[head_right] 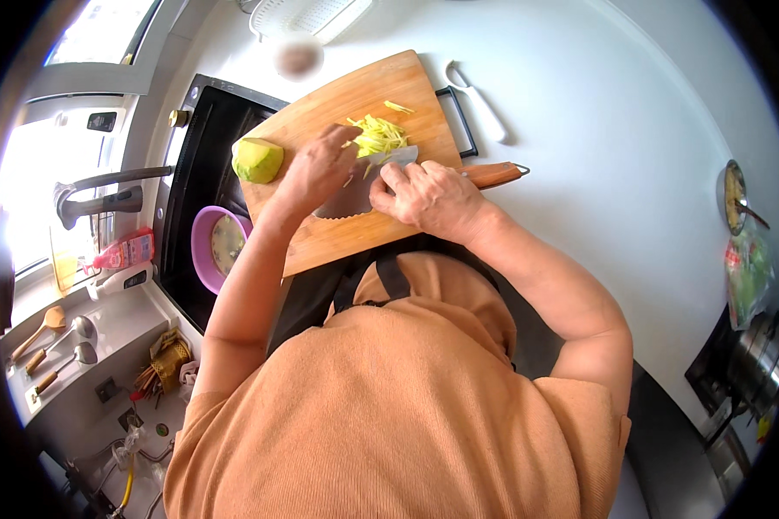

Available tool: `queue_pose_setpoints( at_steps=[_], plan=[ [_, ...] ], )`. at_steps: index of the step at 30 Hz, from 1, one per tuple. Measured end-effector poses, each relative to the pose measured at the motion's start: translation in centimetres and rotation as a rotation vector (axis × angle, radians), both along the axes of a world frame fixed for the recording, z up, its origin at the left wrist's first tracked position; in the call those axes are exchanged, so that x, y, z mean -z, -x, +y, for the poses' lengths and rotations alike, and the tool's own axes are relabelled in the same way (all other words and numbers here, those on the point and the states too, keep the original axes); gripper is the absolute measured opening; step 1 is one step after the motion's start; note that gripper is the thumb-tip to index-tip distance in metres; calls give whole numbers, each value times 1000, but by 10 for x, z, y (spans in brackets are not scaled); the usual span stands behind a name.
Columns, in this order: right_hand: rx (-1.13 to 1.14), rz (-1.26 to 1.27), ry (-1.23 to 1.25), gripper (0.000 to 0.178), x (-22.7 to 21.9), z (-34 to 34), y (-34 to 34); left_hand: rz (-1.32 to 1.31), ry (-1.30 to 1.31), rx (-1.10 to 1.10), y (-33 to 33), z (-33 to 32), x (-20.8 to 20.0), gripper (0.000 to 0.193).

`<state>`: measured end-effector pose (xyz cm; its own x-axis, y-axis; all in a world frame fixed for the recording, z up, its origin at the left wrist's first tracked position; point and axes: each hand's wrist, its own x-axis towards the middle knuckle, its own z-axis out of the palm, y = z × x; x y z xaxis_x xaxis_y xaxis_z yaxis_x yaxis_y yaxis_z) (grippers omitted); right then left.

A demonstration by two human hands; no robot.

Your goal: The person slices a peeled green vegetable into thin strips on a wooden cutting board using a knife. The strips accumulate on the board as the person continues cutting.

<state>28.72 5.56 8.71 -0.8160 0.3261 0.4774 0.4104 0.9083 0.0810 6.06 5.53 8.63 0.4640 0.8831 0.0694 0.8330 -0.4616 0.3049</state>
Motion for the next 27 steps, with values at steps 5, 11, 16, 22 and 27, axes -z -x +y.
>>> queue_pose_setpoints(
  at_steps=[5,11,16,22,27],
  plan=[
    [18,-16,6,17,-1,7,-5,-337,658,-433,-27,-3,-55,22],
    [-35,27,-4,20,-6,7,1,-206,361,-368,-5,0,-14,27],
    [-31,-38,27,19,-7,7,-2,-382,385,-432,-12,0,-38,21],
    [-75,-48,-16,15,-7,3,7,-369,486,-255,-20,1,-11,22],
    [-33,-6,1,17,-20,2,4,-359,486,-530,9,13,-25,30]
  ],
)
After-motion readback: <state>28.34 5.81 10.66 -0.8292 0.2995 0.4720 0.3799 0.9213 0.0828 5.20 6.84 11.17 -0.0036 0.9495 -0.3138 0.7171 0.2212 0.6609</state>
